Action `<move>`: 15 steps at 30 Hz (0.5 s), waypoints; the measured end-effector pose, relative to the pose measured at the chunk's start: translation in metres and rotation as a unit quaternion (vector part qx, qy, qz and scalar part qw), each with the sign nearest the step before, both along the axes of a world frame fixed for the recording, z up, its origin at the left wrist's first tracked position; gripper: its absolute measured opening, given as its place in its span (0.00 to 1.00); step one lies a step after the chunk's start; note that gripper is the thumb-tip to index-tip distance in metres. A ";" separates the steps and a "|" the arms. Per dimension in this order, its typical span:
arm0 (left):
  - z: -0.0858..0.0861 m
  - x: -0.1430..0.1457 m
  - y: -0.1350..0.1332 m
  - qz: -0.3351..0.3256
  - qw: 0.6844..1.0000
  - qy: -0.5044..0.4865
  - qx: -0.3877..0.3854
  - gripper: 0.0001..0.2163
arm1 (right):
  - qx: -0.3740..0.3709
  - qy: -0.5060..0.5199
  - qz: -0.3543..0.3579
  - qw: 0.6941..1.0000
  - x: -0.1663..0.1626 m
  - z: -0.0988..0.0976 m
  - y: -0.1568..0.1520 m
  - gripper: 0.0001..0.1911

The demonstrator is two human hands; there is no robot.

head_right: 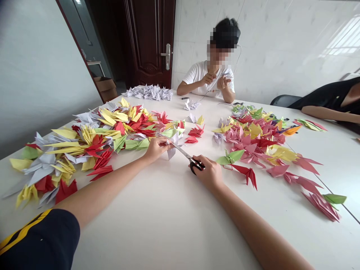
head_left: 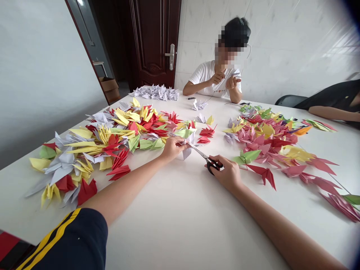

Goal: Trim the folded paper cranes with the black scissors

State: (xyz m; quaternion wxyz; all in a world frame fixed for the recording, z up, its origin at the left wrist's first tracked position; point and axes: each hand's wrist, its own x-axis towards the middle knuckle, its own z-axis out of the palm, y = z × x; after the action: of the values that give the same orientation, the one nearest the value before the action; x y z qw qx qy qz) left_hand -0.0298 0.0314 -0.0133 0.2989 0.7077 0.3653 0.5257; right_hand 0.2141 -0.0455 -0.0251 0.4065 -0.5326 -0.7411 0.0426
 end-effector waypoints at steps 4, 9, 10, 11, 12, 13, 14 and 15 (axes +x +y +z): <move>0.001 0.000 -0.001 -0.014 1.000 -0.020 -0.014 0.13 | 0.005 -0.001 0.000 1.000 0.000 0.000 0.000 0.10; 0.004 0.000 -0.003 -0.022 0.998 -0.032 -0.046 0.12 | 0.007 -0.003 -0.001 1.000 0.000 0.001 -0.001 0.10; 0.004 0.000 -0.003 -0.023 0.998 -0.031 -0.047 0.11 | 0.008 -0.004 0.000 1.000 0.000 0.001 -0.001 0.10; 0.004 0.000 -0.003 -0.022 0.998 -0.028 -0.046 0.11 | 0.009 -0.005 0.001 1.000 0.000 0.001 -0.001 0.11; 0.004 0.000 -0.003 -0.021 0.998 -0.026 -0.044 0.11 | 0.010 -0.006 0.001 1.000 0.000 0.001 -0.001 0.11; 0.004 0.000 -0.003 -0.021 0.999 -0.023 -0.042 0.10 | 0.010 -0.007 0.001 1.000 0.000 0.001 -0.001 0.10; 0.003 0.000 -0.003 -0.020 0.999 -0.020 -0.040 0.10 | 0.010 -0.007 0.002 1.000 0.000 0.001 -0.001 0.10; 0.003 0.000 -0.002 -0.019 0.999 -0.018 -0.037 0.10 | 0.011 -0.007 0.001 1.000 0.000 0.001 -0.001 0.10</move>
State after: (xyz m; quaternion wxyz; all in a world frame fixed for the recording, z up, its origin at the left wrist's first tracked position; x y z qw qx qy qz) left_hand -0.0303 0.0292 -0.0105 0.3416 0.6935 0.3653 0.5185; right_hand 0.2140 -0.0464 -0.0246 0.4071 -0.5276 -0.7449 0.0318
